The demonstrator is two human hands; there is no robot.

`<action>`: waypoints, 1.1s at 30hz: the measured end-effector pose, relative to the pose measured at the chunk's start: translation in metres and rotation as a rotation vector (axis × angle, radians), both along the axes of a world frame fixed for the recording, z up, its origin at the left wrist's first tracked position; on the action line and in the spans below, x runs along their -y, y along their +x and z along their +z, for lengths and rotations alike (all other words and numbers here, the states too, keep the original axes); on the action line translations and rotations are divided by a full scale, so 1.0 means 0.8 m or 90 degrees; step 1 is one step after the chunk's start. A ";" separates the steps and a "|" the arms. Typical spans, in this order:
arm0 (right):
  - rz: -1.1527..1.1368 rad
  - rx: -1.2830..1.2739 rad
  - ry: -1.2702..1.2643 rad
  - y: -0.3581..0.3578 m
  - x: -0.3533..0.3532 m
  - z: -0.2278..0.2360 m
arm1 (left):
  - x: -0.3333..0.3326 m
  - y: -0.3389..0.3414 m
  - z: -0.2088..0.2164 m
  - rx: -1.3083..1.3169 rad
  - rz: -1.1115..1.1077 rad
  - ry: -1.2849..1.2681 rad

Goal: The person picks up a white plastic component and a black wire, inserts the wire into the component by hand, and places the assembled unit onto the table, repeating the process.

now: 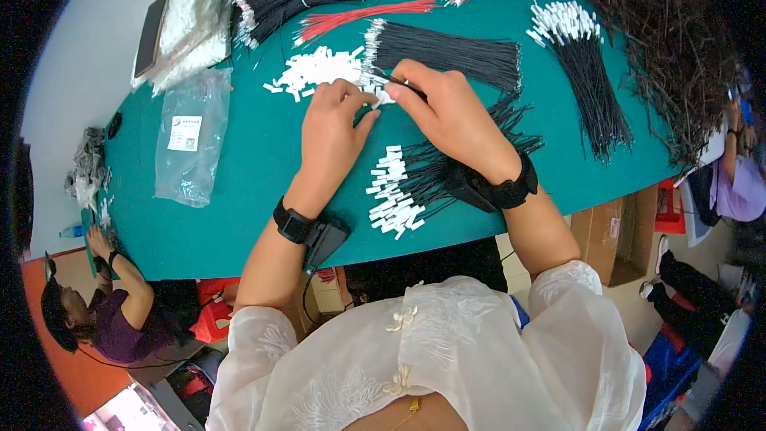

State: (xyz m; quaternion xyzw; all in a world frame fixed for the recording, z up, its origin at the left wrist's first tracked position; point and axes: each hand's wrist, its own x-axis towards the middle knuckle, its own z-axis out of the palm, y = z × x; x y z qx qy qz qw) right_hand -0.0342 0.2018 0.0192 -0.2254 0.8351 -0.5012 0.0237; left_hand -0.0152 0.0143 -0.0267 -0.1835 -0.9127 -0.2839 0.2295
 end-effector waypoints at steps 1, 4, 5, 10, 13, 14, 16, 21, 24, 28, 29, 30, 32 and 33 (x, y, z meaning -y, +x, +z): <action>-0.001 -0.001 0.001 -0.001 -0.001 -0.001 | 0.000 -0.001 0.000 -0.005 -0.001 -0.020; 0.033 0.085 -0.048 -0.006 -0.008 -0.012 | 0.002 -0.001 0.004 -0.018 -0.004 -0.059; 0.032 0.084 -0.048 -0.008 -0.007 -0.016 | 0.003 0.003 0.006 0.062 -0.006 0.058; 0.005 0.091 -0.141 -0.010 -0.008 -0.027 | 0.008 0.011 0.028 0.356 -0.051 0.543; -0.001 0.126 -0.144 -0.009 -0.008 -0.018 | 0.014 0.013 0.027 0.407 -0.069 0.685; -0.005 0.131 -0.137 -0.007 -0.007 -0.015 | 0.015 0.013 0.026 0.394 -0.076 0.702; -0.015 0.140 -0.123 -0.003 -0.006 -0.011 | 0.016 0.014 0.025 0.381 -0.082 0.719; -0.031 0.118 -0.133 0.000 -0.006 -0.013 | 0.015 0.019 0.032 0.324 -0.050 0.652; -0.028 0.078 -0.146 0.002 -0.005 -0.012 | 0.014 0.020 0.033 0.308 -0.047 0.625; -0.028 0.073 -0.134 0.003 -0.005 -0.009 | 0.013 0.020 0.033 0.292 -0.047 0.621; -0.029 0.073 -0.134 0.002 -0.005 -0.009 | 0.014 0.020 0.032 0.289 -0.047 0.620; -0.029 0.072 -0.133 0.002 -0.006 -0.008 | 0.014 0.019 0.032 0.286 -0.048 0.619; -0.027 0.071 -0.130 0.003 -0.006 -0.009 | 0.014 0.020 0.032 0.283 -0.048 0.619; -0.028 0.071 -0.130 0.003 -0.006 -0.009 | 0.014 0.020 0.033 0.285 -0.046 0.614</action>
